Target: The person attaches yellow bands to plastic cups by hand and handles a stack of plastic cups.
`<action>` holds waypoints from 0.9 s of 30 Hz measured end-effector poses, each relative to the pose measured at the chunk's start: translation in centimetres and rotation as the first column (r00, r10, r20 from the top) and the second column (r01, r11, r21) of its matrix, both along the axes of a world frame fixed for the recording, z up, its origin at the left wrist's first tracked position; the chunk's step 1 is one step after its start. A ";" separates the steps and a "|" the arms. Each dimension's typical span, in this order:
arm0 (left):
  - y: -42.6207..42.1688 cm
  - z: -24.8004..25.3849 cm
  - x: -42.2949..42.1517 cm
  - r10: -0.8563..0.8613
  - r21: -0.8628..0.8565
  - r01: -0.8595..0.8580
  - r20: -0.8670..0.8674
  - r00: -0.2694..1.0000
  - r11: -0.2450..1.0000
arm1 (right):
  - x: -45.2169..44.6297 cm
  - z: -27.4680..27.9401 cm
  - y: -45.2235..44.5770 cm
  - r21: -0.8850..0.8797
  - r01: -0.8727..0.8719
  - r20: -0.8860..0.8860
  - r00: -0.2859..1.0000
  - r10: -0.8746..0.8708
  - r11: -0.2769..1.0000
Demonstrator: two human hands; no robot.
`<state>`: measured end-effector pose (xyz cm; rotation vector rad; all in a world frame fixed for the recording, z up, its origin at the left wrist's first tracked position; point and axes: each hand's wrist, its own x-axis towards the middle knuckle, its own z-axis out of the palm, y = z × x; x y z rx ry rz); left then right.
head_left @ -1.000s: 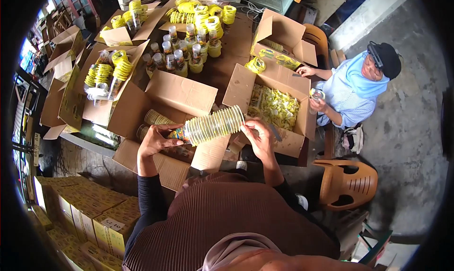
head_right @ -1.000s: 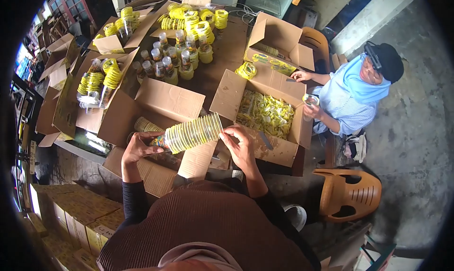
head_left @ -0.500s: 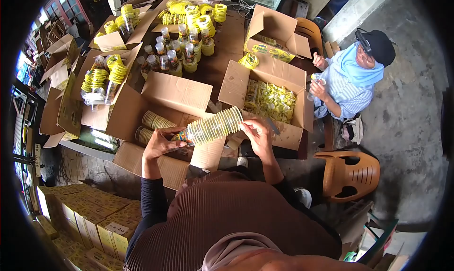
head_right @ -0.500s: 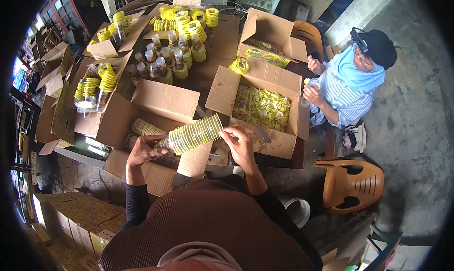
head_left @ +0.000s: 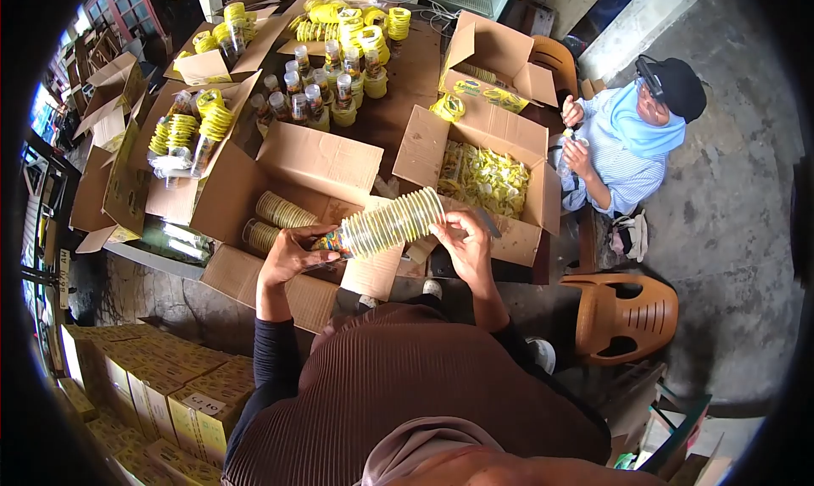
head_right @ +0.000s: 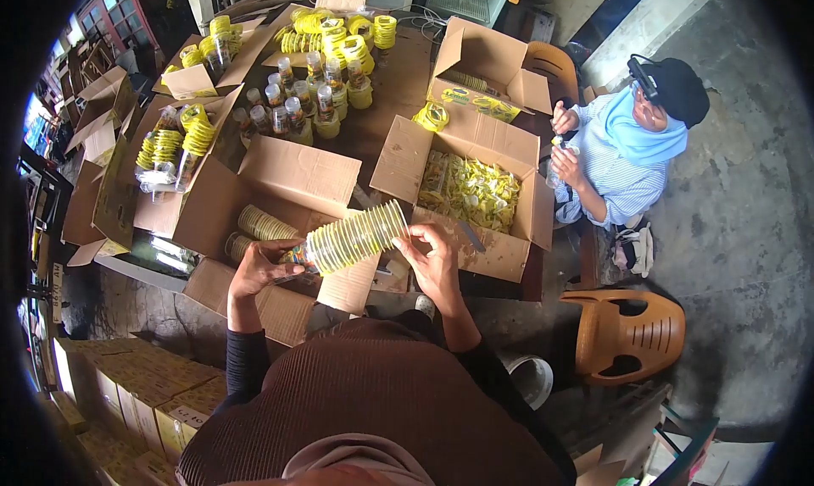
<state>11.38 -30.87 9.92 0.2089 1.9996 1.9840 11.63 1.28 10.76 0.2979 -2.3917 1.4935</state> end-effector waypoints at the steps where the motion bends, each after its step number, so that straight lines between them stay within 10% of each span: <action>1: 0.0 -0.1 0.1 0.002 0.000 -0.002 0.016 1.000 1.000 | 0.1 -0.1 0.0 0.003 0.011 0.006 1.000 -0.011 1.000; 27: 1.6 -0.4 1.2 0.039 -0.090 -0.048 -0.098 0.994 0.995 | 1.0 -1.1 -0.5 0.087 0.137 -0.043 0.990 -0.134 0.987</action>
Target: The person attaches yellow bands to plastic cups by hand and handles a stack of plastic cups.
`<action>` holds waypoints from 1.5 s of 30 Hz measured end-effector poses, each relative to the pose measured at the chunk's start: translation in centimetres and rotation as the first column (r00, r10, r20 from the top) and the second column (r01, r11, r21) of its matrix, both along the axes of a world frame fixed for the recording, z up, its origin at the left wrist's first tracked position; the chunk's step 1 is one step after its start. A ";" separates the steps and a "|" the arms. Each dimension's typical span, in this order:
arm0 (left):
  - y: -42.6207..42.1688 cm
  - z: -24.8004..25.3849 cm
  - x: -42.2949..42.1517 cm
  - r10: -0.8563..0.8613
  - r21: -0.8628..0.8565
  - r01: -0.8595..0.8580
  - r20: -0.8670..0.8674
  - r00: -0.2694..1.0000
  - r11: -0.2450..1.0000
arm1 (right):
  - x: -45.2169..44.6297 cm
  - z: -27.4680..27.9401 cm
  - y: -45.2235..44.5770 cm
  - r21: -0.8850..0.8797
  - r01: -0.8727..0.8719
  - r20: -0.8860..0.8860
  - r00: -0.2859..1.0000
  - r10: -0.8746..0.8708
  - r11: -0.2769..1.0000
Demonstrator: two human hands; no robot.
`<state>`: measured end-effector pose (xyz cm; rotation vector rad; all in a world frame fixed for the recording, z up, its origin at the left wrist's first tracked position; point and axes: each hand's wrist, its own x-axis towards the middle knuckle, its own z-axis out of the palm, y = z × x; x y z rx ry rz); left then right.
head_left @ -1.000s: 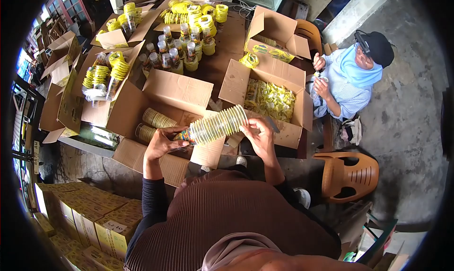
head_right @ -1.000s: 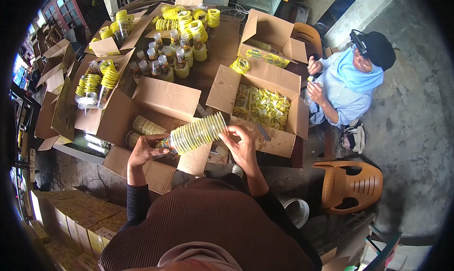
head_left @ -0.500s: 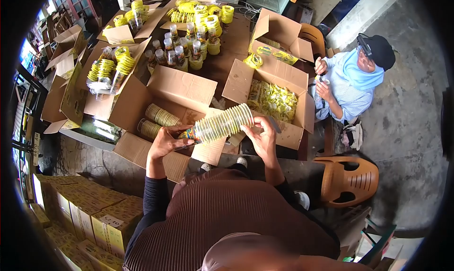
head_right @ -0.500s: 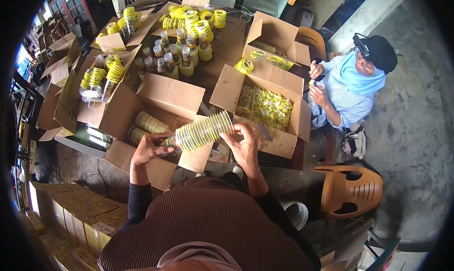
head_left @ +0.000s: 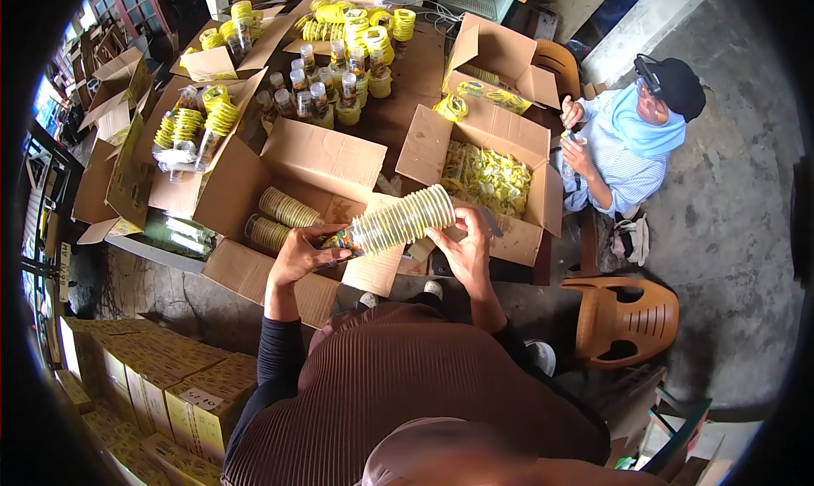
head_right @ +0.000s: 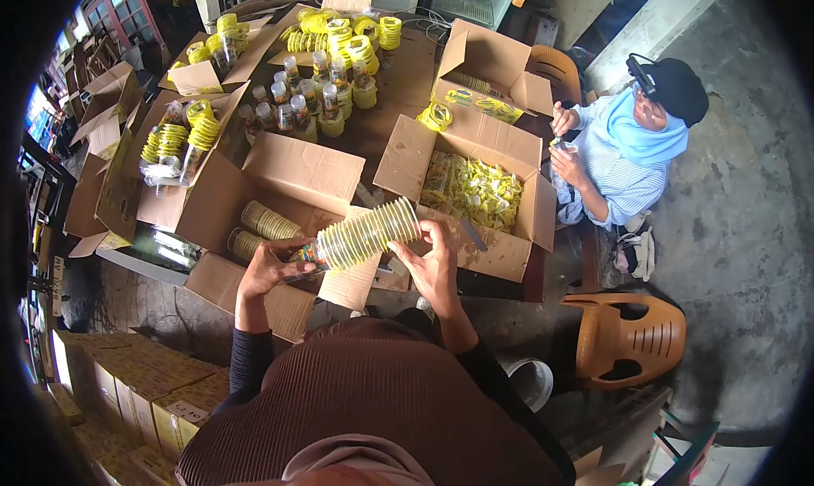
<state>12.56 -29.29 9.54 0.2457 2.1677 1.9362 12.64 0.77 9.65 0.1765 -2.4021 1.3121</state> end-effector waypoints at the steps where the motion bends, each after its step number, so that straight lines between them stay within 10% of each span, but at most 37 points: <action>1: 0.0 0.0 0.0 -0.002 0.038 0.001 0.024 1.000 0.999 | 0.0 0.0 0.0 0.002 0.005 -0.003 1.000 -0.005 1.000; 45: 1.1 -0.8 -1.0 0.007 -0.043 -0.008 -0.029 1.000 0.999 | -0.4 -1.3 -1.2 0.003 0.051 0.019 0.999 -0.051 0.999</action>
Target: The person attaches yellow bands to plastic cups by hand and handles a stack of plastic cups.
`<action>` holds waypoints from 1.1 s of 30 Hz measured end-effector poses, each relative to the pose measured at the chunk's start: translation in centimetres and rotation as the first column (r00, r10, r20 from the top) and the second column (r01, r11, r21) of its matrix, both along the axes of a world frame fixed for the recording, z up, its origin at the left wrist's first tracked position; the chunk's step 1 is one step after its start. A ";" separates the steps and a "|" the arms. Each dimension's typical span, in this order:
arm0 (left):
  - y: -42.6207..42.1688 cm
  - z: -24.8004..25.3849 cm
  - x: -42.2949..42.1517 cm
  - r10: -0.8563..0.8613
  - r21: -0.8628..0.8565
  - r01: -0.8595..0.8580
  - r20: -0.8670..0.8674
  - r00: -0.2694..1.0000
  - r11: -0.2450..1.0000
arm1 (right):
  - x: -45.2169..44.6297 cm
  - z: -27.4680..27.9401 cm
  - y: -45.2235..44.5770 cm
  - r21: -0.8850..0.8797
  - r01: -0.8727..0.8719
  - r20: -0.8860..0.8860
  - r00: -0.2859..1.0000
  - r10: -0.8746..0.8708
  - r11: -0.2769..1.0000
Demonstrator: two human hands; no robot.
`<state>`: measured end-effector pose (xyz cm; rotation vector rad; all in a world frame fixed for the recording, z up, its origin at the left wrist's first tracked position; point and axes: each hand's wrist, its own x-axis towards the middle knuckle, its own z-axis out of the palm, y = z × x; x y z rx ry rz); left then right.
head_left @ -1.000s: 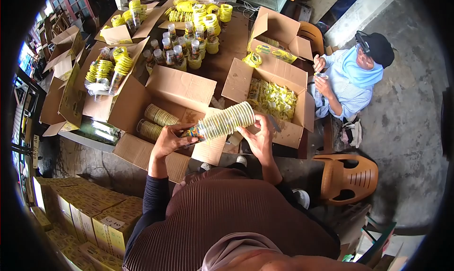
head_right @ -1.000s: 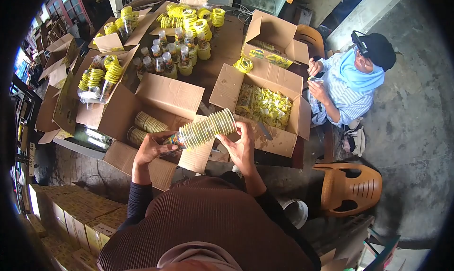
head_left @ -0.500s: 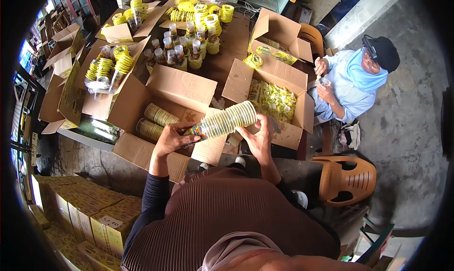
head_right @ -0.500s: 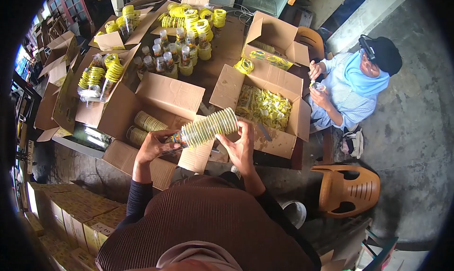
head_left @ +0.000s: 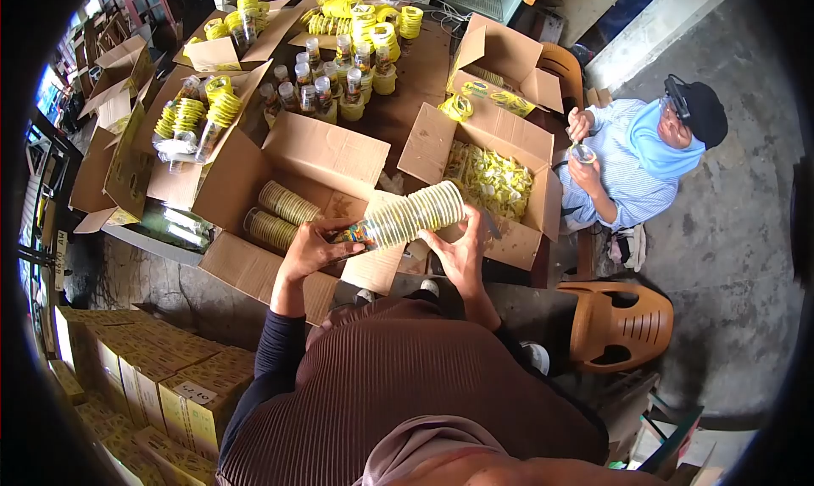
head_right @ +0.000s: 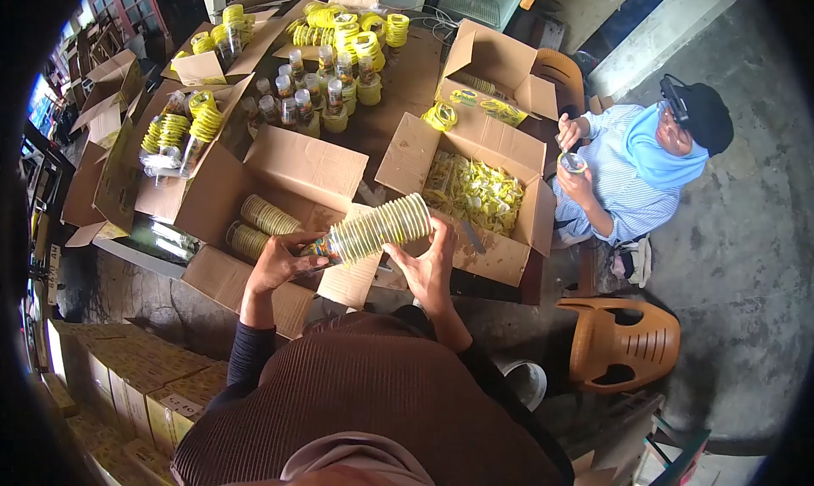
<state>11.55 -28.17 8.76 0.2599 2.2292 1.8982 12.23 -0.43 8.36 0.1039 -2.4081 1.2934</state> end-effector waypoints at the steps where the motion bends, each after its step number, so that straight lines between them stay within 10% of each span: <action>1: 0.1 0.5 0.1 -0.003 -0.016 0.003 0.000 1.000 1.000 | 0.1 0.1 0.0 0.014 0.004 -0.005 1.000 -0.004 1.000; 33: 2.7 1.4 0.4 0.025 -0.039 -0.024 0.011 1.000 0.999 | 0.8 0.3 0.3 0.151 0.098 -0.053 0.994 -0.091 0.984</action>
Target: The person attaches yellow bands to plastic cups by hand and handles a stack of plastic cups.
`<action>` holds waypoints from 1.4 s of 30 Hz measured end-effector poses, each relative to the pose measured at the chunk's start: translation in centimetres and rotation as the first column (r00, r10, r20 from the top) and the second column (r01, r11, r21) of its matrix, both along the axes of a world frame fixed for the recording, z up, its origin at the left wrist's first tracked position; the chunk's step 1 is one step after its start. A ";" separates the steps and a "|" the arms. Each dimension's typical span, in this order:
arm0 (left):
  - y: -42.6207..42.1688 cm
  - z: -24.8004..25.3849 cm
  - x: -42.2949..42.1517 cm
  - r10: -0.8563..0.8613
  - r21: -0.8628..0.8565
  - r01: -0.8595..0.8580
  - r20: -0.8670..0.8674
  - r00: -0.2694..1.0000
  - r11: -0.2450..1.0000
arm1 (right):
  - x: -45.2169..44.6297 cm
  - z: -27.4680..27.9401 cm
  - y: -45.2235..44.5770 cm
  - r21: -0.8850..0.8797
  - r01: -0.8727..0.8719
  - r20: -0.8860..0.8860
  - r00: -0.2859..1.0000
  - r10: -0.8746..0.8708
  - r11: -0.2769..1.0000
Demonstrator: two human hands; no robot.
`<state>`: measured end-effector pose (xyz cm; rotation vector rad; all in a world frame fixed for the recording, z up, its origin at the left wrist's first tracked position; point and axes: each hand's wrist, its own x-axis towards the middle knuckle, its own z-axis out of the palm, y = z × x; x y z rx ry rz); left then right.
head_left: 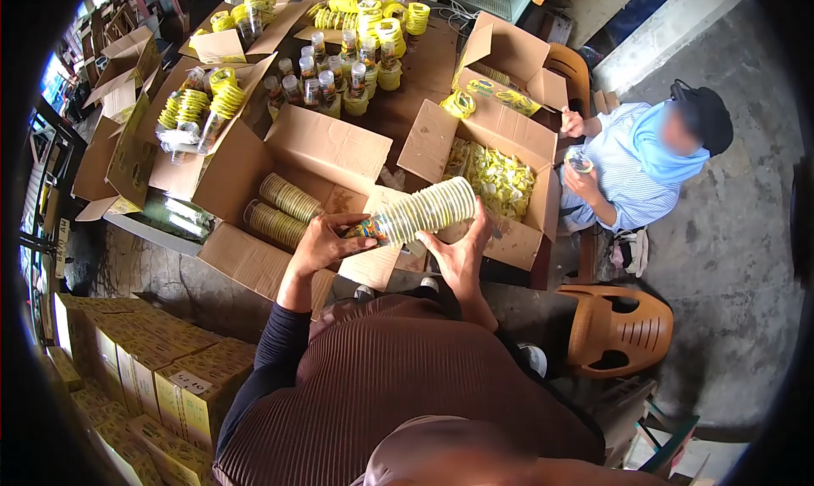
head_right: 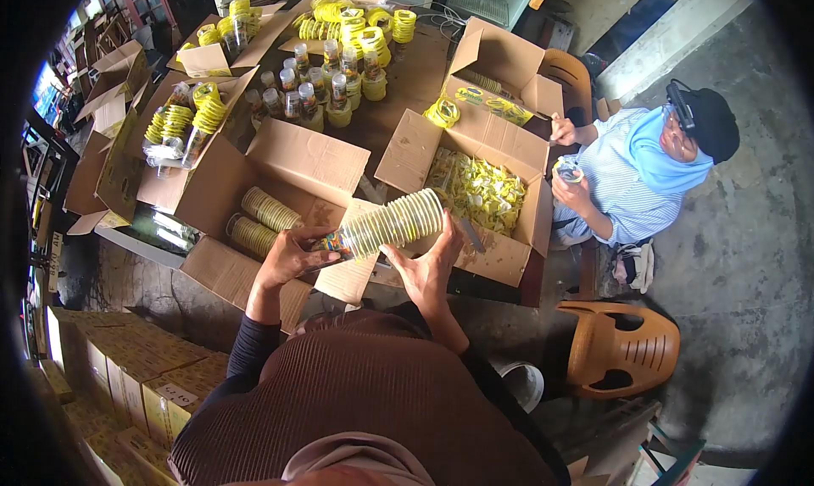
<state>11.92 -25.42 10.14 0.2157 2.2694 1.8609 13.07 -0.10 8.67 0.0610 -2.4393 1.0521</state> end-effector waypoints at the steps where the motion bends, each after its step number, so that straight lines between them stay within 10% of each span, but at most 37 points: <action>1: 0.0 -0.2 0.0 -0.005 -0.005 0.005 -0.014 1.000 1.000 | 0.1 0.1 0.1 -0.006 -0.002 0.009 1.000 0.002 1.000; 24: -0.2 1.7 0.6 0.000 -0.141 0.002 0.015 1.000 0.990 | 0.5 0.7 -0.7 -0.017 -0.036 0.021 0.999 0.037 0.999; 27: -1.7 0.7 0.4 -0.070 -0.080 0.070 0.009 0.998 0.994 | 0.0 -1.5 -0.5 -0.050 -0.050 0.047 0.998 0.052 0.998; 29: -3.4 -0.5 0.3 -0.190 0.348 0.171 0.019 0.982 0.922 | -0.5 -3.2 -0.5 -0.366 -0.080 0.183 0.971 0.156 0.927; 34: -6.3 1.5 0.4 -0.324 0.453 0.285 0.009 0.946 0.845 | -0.7 -4.7 -2.4 -0.610 -0.121 0.240 0.914 0.328 0.783; 42: -4.7 0.8 1.8 -0.169 0.813 0.155 -0.071 0.983 0.562 | -0.5 -6.1 -4.2 -0.851 -0.149 0.127 0.872 0.473 0.503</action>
